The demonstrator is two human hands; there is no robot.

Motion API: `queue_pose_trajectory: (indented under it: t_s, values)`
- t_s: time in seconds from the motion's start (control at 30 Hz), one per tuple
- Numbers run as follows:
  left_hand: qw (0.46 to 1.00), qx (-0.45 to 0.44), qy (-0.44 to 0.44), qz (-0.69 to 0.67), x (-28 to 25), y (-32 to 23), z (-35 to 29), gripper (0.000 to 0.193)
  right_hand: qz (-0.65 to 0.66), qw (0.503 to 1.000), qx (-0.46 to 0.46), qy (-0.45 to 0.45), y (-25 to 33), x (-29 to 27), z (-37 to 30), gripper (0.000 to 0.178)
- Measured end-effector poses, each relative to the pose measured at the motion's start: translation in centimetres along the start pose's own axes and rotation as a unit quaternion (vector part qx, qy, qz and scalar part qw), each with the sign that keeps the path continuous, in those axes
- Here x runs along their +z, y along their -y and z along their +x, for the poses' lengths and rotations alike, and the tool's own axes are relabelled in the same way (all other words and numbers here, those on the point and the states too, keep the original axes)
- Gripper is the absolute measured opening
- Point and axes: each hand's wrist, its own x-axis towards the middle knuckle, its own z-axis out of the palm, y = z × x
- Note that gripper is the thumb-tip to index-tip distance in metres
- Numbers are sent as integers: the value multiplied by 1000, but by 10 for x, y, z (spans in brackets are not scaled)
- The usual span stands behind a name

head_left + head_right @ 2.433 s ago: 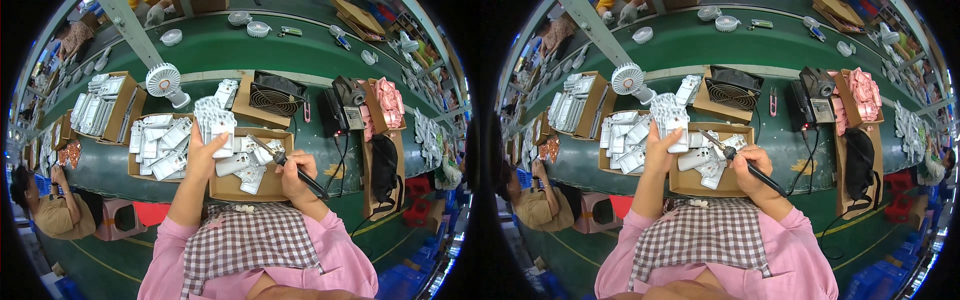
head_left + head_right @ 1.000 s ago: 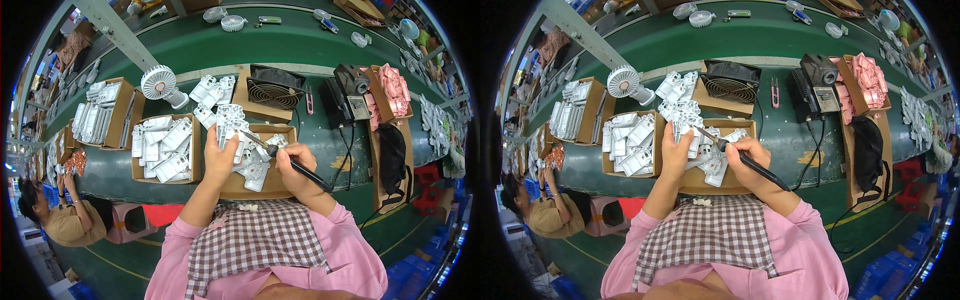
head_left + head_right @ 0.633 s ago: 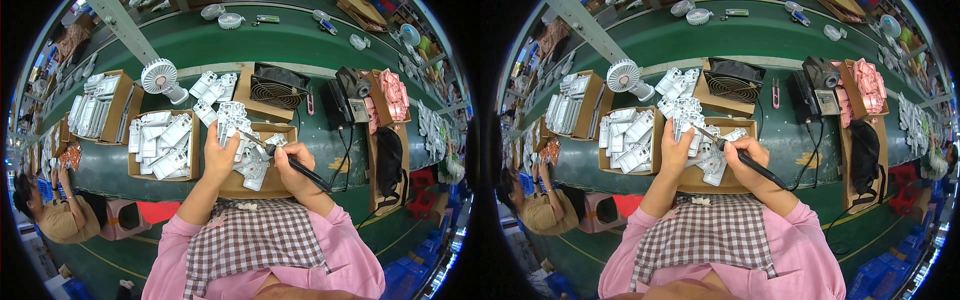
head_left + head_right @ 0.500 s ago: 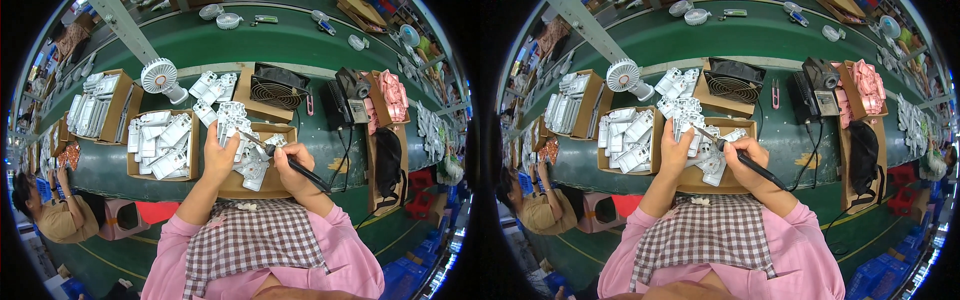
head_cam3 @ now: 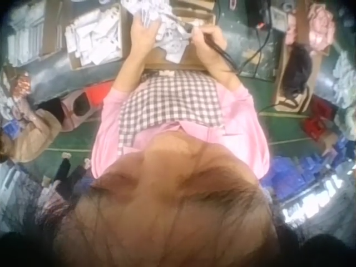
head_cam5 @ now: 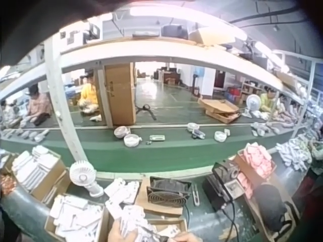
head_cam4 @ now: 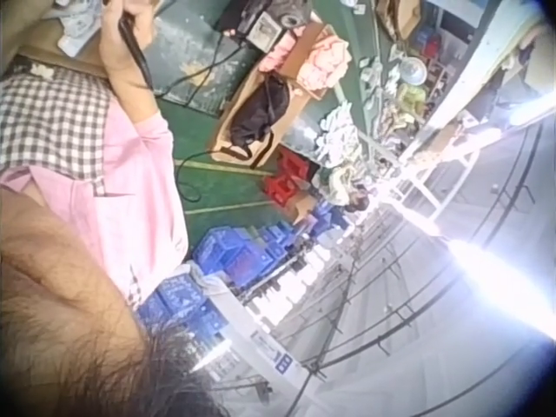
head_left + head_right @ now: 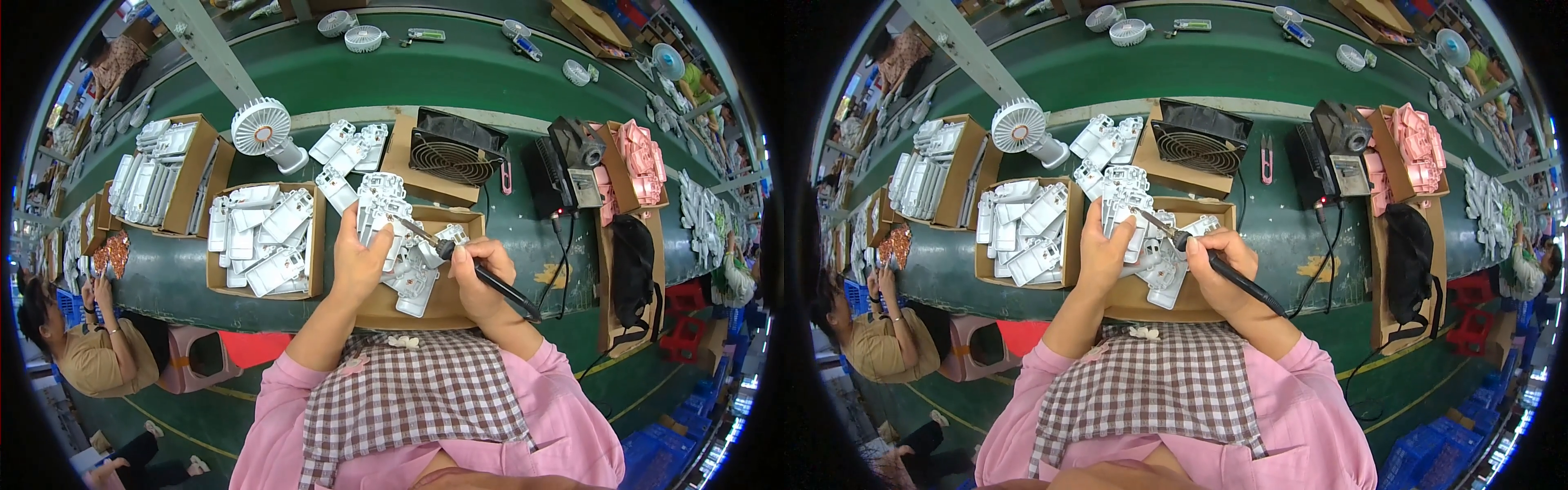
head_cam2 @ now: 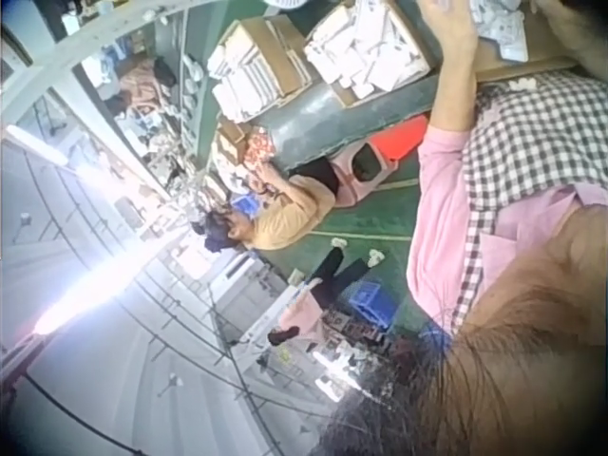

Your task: Soldering wires onto small electronic components on an assembly line workstation.

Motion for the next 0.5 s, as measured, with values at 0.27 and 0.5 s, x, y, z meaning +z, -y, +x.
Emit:
queue_pose_trajectory:
  t_s: [0.27,0.5]
  values:
    - [1000,17,3,16,1,-3,-2,51,-33,999,-1,10,-1,0,-1,14]
    - [1000,6,2,8,1,0,-2,51,-50,998,-11,25,0,1,1,11]
